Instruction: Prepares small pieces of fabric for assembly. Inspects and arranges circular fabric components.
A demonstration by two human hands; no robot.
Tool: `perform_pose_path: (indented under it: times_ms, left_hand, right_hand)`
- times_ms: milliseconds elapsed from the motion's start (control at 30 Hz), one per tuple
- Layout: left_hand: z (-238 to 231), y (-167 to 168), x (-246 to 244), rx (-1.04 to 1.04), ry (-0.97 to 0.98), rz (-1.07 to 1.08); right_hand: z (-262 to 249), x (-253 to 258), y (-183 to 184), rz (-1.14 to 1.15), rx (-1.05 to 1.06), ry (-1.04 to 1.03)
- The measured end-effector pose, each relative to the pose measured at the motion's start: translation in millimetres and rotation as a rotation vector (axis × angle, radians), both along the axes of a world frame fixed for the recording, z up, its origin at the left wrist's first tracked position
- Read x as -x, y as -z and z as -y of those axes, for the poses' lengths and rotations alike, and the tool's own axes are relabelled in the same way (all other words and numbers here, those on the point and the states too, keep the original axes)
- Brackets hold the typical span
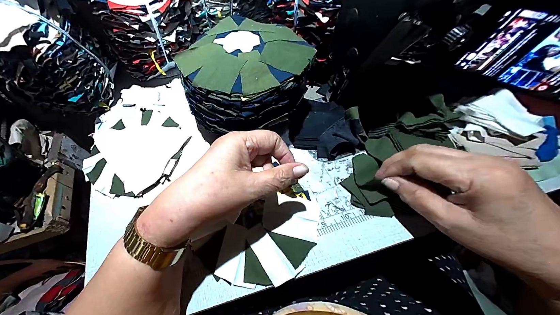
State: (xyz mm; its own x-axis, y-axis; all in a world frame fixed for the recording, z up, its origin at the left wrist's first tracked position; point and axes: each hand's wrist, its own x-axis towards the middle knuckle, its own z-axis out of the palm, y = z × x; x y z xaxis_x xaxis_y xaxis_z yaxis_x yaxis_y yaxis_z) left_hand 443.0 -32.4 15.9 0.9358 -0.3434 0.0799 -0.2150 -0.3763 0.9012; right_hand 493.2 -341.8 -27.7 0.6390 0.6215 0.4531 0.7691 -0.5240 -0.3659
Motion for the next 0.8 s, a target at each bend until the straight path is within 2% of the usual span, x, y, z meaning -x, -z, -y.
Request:
perform_pose_path:
  times_ms: [100,200,333,433,500,567,667,800]
  left_hand:
    - [3,-1,1,0.06,-0.027,-0.005]
    - [8,0,3,0.171,-0.064,-0.004]
    - [11,-1,4,0.285,-0.023,-0.052]
    - [8,-2,5,0.424,0.111,-0.189]
    - [5,-3,4,0.453,0.149,-0.249]
    - [0,-5,3,0.397,0.165,-0.243]
    - [-7,-4,-1,0.197,0.177,-0.147]
    - [-5,1,-3,-0.084,0.093,-0.044]
  right_hand:
    - [-8,1,-6,0.069,-0.084,0.113]
    - [-21,3,-16,0.042,-0.254,0.128]
    - [-48,14,-31,-0.134,-0.555,-0.06]
    - [-66,24,-31,-0.24,-0.677,-0.204]
    - [-73,28,-23,-0.301,-0.732,-0.209]
    - [-77,33,-14,-0.337,-0.728,-0.138]
    - [-81,40,1,-0.332,-0.635,-0.029]
    - [-83,40,17,-0.142,-0.4,0.038]
